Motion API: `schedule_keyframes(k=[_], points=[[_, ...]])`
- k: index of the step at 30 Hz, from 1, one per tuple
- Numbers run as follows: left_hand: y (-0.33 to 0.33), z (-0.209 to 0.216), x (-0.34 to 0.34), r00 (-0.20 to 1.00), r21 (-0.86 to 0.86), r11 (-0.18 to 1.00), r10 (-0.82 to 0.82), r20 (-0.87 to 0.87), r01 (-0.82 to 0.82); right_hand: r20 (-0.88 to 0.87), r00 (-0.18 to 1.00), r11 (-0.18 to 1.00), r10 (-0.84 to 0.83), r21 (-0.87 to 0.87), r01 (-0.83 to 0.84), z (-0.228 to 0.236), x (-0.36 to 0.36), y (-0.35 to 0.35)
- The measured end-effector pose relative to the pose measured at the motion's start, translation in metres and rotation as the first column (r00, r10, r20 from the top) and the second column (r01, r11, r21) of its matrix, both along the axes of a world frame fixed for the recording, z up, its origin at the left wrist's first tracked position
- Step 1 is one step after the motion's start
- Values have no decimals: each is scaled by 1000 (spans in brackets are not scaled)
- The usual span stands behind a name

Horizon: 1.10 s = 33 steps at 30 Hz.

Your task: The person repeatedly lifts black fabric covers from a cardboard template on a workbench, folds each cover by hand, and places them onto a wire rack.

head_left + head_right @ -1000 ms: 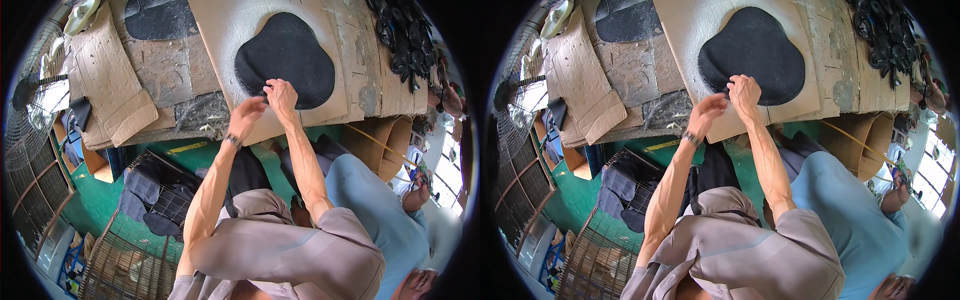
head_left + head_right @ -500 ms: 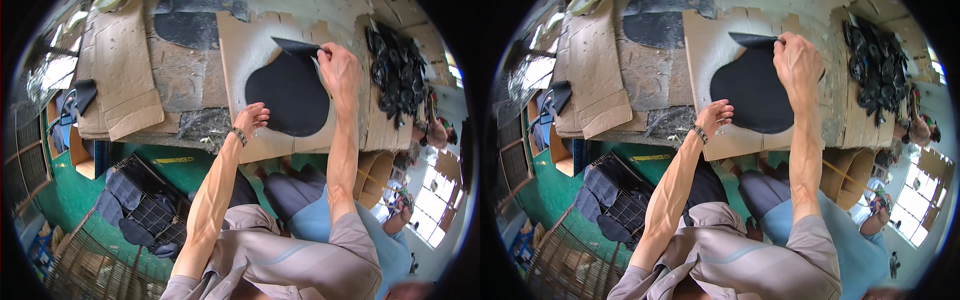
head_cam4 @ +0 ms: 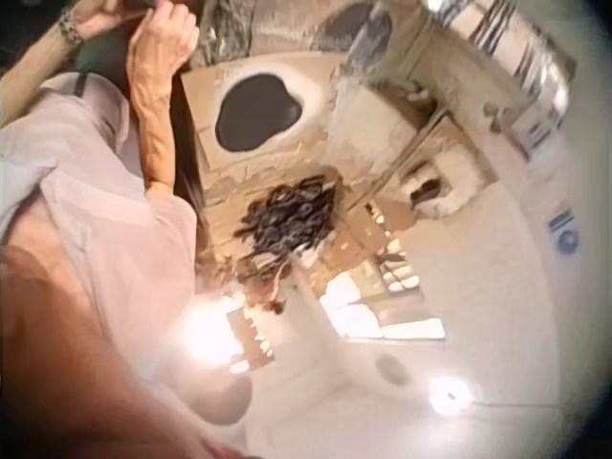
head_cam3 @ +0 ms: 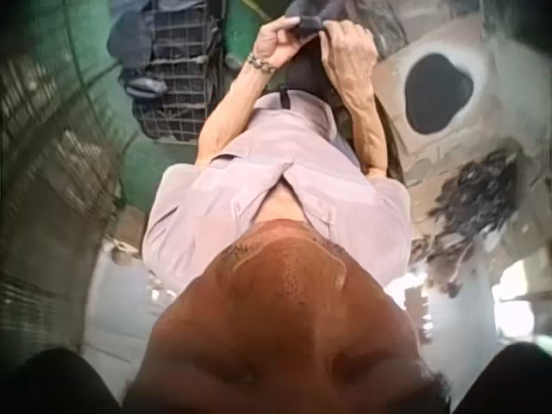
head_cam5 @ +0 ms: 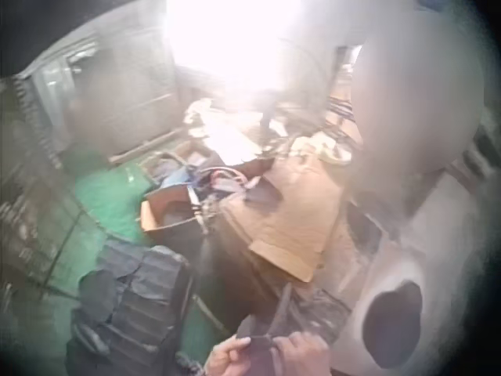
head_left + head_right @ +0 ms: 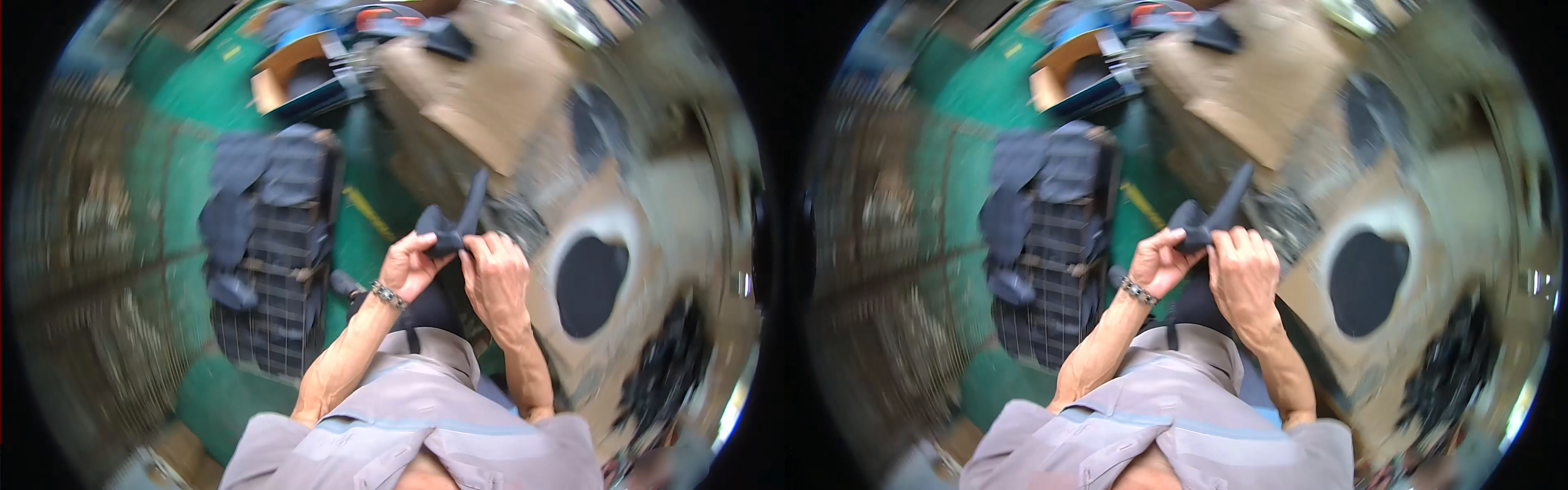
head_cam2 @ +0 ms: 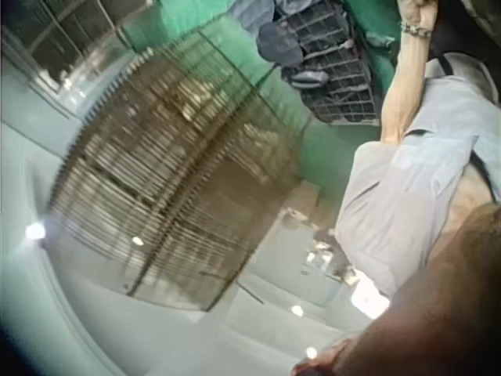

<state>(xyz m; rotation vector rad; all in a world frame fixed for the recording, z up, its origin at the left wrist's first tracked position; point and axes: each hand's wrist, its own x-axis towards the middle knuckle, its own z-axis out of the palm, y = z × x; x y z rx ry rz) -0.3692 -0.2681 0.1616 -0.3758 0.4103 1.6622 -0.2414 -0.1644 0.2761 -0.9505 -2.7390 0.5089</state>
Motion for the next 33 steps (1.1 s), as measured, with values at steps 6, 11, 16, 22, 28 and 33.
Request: schedule_keyframes(k=[6, 11, 16, 22, 28, 33], points=[[-217, -30, -38, 773, -302, 718, 623, -121, -627, -3, 919, 812, 395, -467, -350, -60, -107, -151], [-363, -28, -38, 333, -389, 201, 890, -312, -899, -29, 673, 517, 739, -617, -594, -103, -185, -294], [-459, -59, -52, -20, -405, -206, 908, -418, -891, -134, 510, 361, 850, -558, -747, -130, -227, -397], [-612, -155, -115, -407, -242, -513, 831, -378, -823, -59, 363, 278, 930, -534, -798, -169, -266, -445], [-770, -199, -222, -506, -207, -645, 726, -465, -736, 148, 338, 362, 929, -537, -762, -201, -294, -441], [-839, -224, -248, -652, -27, -786, 531, -542, -617, 250, 368, 444, 896, -537, -717, -218, -306, -434]])
